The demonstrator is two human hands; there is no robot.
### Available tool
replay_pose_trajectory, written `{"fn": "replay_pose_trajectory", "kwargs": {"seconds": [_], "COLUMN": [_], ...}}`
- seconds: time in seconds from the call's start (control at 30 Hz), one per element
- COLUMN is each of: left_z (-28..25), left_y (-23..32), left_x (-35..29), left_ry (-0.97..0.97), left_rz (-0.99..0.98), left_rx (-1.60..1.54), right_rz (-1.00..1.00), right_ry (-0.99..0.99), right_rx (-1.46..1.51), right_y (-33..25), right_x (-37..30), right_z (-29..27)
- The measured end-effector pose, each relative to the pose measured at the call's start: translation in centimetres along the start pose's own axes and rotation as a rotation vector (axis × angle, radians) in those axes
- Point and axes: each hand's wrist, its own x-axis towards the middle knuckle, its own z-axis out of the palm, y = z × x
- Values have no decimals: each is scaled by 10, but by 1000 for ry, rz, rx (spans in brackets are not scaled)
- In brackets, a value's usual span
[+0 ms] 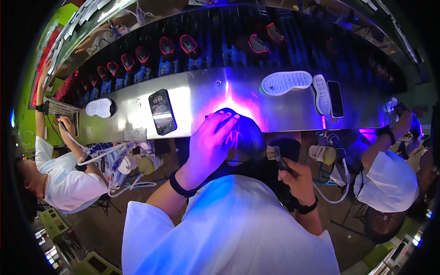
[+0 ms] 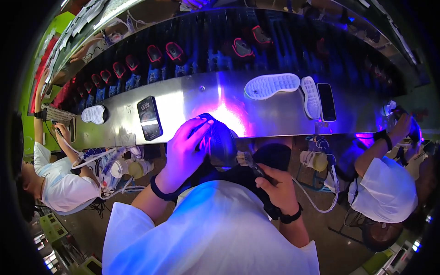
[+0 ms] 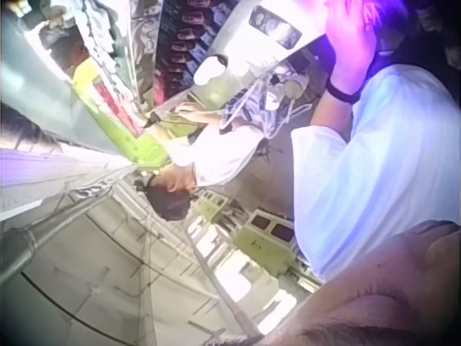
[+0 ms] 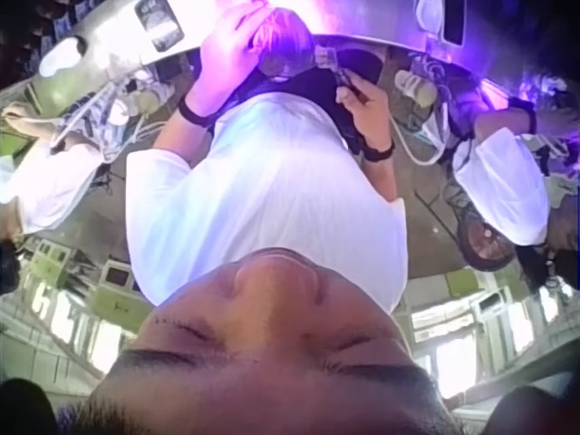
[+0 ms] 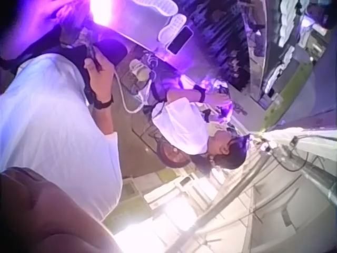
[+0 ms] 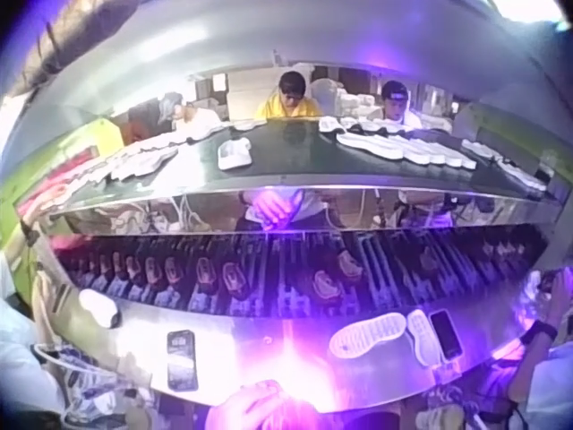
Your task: The worker is applying a liquid substance to a shoe upper using a small brush under a UV light on a production line.
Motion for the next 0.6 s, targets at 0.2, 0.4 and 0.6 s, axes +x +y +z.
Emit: {"fn": "replay_pose_trajectory", "kwargs": {"seconds": [0.2, 0.4, 0.6], "left_z": [-1, -12, -30], "left_y": [10, 10, -11], "left_x": [1, 2, -3], "left_ry": [-42, -101, -169], "left_rz": [-114, -163, -194], "left_rx": [87, 28, -177], "right_rz": [-226, -309, -379], "right_ry": [204, 147, 75], "right_rx": [-338, -623, -746], "right_y": [-20, -62, -78], "right_x": [8, 17, 26], "right_z": [-3, -6, 2]}}
